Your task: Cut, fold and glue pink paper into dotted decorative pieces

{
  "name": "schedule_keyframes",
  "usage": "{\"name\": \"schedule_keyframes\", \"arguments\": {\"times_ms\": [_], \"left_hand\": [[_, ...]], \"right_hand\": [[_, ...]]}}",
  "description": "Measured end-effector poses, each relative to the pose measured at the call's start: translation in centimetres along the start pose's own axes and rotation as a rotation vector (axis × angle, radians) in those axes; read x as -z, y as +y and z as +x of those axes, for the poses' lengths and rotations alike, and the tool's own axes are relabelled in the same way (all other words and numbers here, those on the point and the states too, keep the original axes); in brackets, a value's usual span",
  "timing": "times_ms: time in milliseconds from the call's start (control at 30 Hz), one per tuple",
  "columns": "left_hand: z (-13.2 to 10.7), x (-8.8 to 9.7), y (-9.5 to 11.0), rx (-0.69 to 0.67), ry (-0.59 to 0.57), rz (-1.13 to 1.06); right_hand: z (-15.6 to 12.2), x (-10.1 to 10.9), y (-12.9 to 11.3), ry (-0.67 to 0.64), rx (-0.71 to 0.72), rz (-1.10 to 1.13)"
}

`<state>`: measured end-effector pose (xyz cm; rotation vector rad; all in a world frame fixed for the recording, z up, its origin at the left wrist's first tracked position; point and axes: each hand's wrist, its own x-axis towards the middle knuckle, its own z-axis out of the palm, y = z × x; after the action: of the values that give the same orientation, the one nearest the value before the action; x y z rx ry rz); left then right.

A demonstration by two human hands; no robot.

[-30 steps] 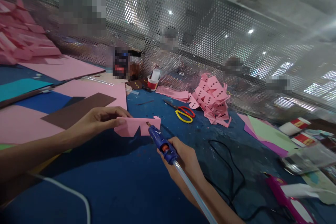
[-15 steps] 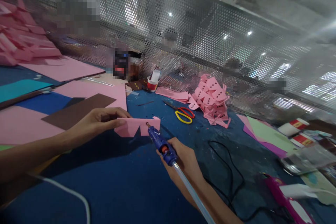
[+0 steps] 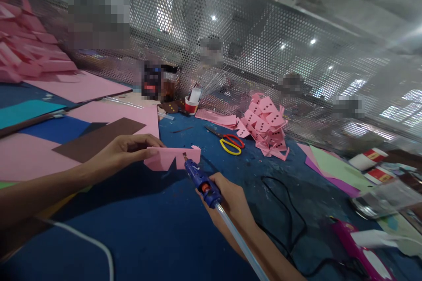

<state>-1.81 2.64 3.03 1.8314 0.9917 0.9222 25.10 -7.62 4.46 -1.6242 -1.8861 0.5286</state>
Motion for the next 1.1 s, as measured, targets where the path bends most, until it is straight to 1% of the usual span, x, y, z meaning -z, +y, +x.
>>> {"name": "schedule_keyframes", "arguments": {"times_ms": [233,433,600,733,1100], "left_hand": [[0.05,0.01,-0.12,-0.023,-0.036,0.001],[0.25,0.15,-0.21,-0.017,0.0,0.012],[0.35,0.26,-0.39,-0.016,0.019,-0.008],[0.42,0.26,-0.48,-0.013,0.026,-0.018],[0.38,0.07,-0.21,-0.006,0.03,-0.032]], "right_hand": [[0.11,-0.13,0.15,-0.009,0.013,-0.004],[-0.11,-0.06,0.31,0.017,0.033,0.016],[-0.15,0.11,0.14,0.004,0.026,0.015],[-0.07,0.15,0.06,0.001,0.013,0.007],[-0.08,-0.1,0.78,-0.003,0.029,0.015]]}}
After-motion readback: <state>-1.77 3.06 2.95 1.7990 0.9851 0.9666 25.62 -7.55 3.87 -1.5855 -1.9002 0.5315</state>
